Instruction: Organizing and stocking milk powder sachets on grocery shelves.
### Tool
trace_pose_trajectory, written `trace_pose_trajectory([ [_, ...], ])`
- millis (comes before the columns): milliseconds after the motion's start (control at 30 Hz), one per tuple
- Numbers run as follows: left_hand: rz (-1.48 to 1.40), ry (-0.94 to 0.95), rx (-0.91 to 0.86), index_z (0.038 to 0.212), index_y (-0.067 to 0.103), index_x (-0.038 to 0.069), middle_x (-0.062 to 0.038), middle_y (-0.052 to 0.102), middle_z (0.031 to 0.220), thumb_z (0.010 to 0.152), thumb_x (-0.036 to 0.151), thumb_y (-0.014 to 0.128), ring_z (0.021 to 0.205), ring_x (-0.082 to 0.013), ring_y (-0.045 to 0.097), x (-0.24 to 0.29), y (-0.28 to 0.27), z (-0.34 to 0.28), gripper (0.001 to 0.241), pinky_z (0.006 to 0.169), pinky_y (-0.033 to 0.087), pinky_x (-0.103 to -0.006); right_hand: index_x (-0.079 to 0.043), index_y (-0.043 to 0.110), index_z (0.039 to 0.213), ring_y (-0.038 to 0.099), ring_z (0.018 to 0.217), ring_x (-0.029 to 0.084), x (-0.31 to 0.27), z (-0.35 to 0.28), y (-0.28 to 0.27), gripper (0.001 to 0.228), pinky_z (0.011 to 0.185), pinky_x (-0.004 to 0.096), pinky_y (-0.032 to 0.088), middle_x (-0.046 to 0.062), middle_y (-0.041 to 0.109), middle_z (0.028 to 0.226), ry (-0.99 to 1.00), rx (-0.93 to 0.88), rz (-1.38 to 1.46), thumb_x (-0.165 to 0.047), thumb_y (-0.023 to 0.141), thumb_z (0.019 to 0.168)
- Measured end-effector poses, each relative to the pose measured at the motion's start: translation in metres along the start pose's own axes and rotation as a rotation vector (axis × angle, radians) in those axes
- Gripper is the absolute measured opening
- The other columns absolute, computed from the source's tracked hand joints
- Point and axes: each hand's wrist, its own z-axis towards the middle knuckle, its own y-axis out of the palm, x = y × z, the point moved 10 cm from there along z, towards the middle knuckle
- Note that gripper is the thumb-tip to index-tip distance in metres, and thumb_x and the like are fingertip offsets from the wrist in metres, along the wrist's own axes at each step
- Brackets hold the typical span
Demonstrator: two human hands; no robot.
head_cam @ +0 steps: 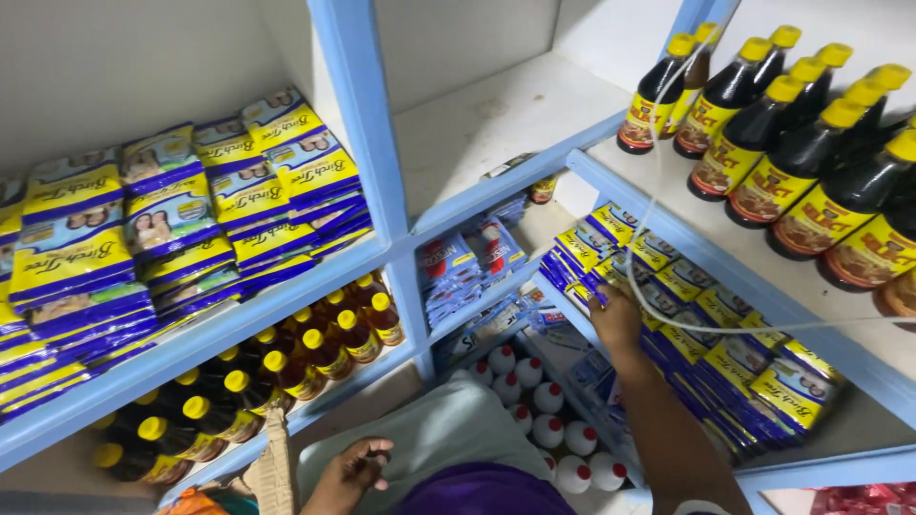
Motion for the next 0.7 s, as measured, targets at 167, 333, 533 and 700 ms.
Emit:
trace_pose_trajectory([
  [167,0.225,-0.026,-0.090,0.129,0.067,0.011,-0.006,0.073,0.106,0.097,0.014,0.065,0.072,-0.0154,0.075,-0.008,0.013,0.006,0.032,0.069,0.058,-0.0289,-0.015,0.064,0.133,0.045,0.130,0.045,-0.003,0.035,0.019,0.056,0.108,0.053,0.041,0.022,0.051,0.134,0.137,-0.312,-0.166,-0.034,0.078,0.082],
  [333,0.095,-0.132,0.005,0.129,0.068,0.011,-0.006,0.071,0.104,0.096,0.012,0.066,0.070,-0.0159,0.071,-0.011,-0.004,-0.002,0.033,0.068,0.056,-0.0305,-0.008,0.035,0.158,0.036,0.137,0.045,-0.022,0.073,0.050,0.094,0.112,0.056,0.035,0.024,0.035,0.150,0.088,-0.354,-0.277,-0.046,0.078,0.083],
  [533,0.020,-0.233,0.120,0.127,0.067,0.010,-0.005,0.070,0.101,0.098,0.015,0.065,0.068,-0.0167,0.069,-0.019,-0.023,-0.008,0.030,0.065,0.054,-0.0313,-0.011,0.028,0.157,0.025,0.141,0.040,-0.021,0.097,0.078,0.096,0.114,0.058,0.026,0.017,0.023,0.158,0.219,-0.494,-0.422,-0.053,0.075,0.084],
  [700,0.048,-0.205,0.098,0.127,0.067,0.010,-0.006,0.070,0.101,0.099,0.016,0.064,0.067,-0.0155,0.068,-0.024,-0.020,-0.003,0.029,0.061,0.050,-0.0301,-0.011,0.046,0.153,0.032,0.145,0.034,-0.018,0.084,0.077,0.074,0.110,0.060,0.036,0.009,0.036,0.156,0.176,-0.383,-0.363,-0.044,0.070,0.090],
])
